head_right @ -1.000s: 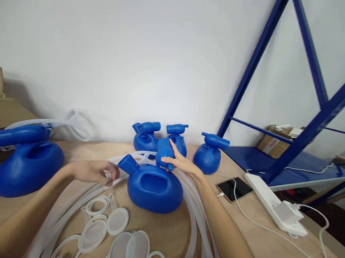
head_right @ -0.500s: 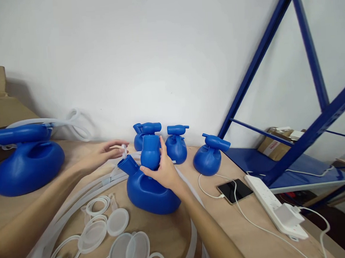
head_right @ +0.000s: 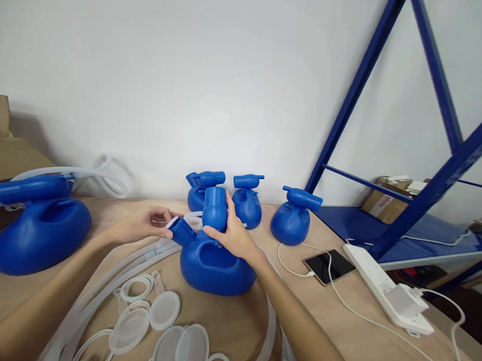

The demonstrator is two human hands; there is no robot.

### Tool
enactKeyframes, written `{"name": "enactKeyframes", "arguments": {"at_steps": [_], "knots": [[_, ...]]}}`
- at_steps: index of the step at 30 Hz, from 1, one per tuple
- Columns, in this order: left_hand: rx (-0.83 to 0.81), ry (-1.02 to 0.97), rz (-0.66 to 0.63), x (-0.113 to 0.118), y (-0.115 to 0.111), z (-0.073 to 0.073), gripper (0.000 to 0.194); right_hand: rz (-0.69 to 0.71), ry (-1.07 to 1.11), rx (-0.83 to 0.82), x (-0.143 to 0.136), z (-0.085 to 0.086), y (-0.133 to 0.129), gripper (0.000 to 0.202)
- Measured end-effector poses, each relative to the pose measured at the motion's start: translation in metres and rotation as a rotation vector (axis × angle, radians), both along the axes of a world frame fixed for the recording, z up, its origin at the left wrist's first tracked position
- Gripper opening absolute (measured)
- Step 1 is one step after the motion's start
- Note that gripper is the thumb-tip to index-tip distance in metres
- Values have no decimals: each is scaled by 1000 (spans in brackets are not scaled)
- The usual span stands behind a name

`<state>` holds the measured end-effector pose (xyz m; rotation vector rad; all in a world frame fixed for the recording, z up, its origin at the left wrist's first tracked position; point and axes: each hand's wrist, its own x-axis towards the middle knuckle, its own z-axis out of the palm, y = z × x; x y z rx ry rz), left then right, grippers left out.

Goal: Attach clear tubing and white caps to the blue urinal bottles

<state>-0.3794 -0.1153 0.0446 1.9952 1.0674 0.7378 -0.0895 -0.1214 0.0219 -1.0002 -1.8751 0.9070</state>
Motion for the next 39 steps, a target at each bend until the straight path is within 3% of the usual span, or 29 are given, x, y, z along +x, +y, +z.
{"name": "enactKeyframes", "arguments": {"at_steps": [5, 12, 16, 18, 22, 26, 31, 36, 39], "knots": [[89, -117, 26, 6, 0, -5, 60, -12, 25, 45, 5, -7, 11, 118], [303, 144, 35, 13, -6, -6, 62, -70, -3, 134, 7, -12, 14, 114], [314, 124, 89, 22, -6, -19, 66, -63, -15, 170, 7, -9, 8, 114], [345, 90, 135, 30, -7, -28, 57, -53, 1, 159, 8, -8, 8, 113], [418, 6, 140, 46, -8, -43, 34, -40, 81, 71, 11, -7, 13, 111], [425, -57, 101, 48, -7, -52, 48, -10, 153, -69, 11, -1, 18, 103], [510, -80, 129, 49, -9, -63, 45, 23, 218, -221, 10, 7, 20, 104], [491, -68, 78, 49, -11, -59, 46, 24, 232, -315, 9, 8, 22, 100], [429, -97, 32, 48, -13, -52, 34, 38, 237, -369, 8, 8, 23, 98]]}}
